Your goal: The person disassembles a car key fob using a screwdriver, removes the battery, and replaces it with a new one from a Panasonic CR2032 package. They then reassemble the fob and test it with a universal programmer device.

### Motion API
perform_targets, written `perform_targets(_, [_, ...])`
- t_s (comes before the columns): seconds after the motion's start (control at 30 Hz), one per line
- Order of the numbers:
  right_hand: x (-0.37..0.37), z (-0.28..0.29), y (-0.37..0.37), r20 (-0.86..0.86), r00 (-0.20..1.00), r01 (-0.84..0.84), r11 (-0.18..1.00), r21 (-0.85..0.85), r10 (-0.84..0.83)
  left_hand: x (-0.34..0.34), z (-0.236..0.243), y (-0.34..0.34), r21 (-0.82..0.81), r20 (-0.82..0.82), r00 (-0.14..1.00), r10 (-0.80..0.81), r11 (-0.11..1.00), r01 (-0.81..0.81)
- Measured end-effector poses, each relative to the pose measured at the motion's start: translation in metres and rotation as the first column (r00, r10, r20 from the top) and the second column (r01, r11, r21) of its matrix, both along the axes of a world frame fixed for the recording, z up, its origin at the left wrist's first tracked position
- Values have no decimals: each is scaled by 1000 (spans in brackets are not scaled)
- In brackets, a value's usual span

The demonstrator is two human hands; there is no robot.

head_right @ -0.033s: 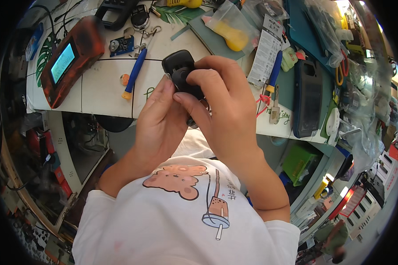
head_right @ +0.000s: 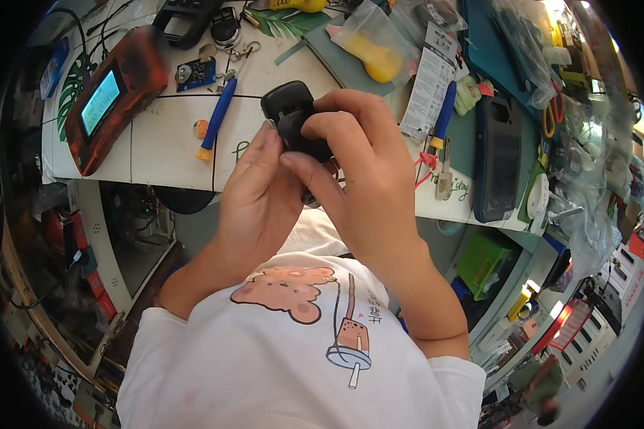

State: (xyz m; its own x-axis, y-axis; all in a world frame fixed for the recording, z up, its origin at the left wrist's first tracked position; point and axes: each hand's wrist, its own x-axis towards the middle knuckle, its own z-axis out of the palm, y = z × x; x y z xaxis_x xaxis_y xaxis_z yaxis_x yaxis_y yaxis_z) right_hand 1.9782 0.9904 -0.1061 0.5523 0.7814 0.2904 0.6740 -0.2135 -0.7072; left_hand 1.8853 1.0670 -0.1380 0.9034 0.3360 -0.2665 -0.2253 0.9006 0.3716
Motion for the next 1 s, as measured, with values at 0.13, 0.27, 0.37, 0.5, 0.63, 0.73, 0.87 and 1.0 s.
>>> perform_targets(0.13, [4,6,-3,-69,995,-77,997,-27,75,0,4,-1,1,-34,999,17,1000,-17])
perform_targets(0.27, [6,6,-4,-88,992,-100,994,-46,96,0,3,-1,27,-56,998,7,1000,-6])
perform_targets(0.37, [8,3,-5,-54,993,-108,993,-53,105,-3,0,0,39,-33,999,-32,999,33])
perform_targets(0.5, [5,3,-2,-64,996,-60,998,-29,58,-1,2,-1,61,-37,999,-19,998,21])
perform_targets(0.63, [2,-1,1,-61,998,-13,1000,-6,13,-4,1,1,24,-17,999,-40,999,40])
perform_targets(0.73, [2,2,-1,16,999,-37,995,-89,38,-7,1,3,55,-59,996,-63,996,66])
perform_targets(0.87, [6,2,-10,-37,991,-128,992,12,129,-7,0,6,221,-73,997,-19,975,34])
perform_targets(1.0, [11,11,-7,-626,770,197,979,48,-124,-10,10,8,337,-138,984,-113,929,154])
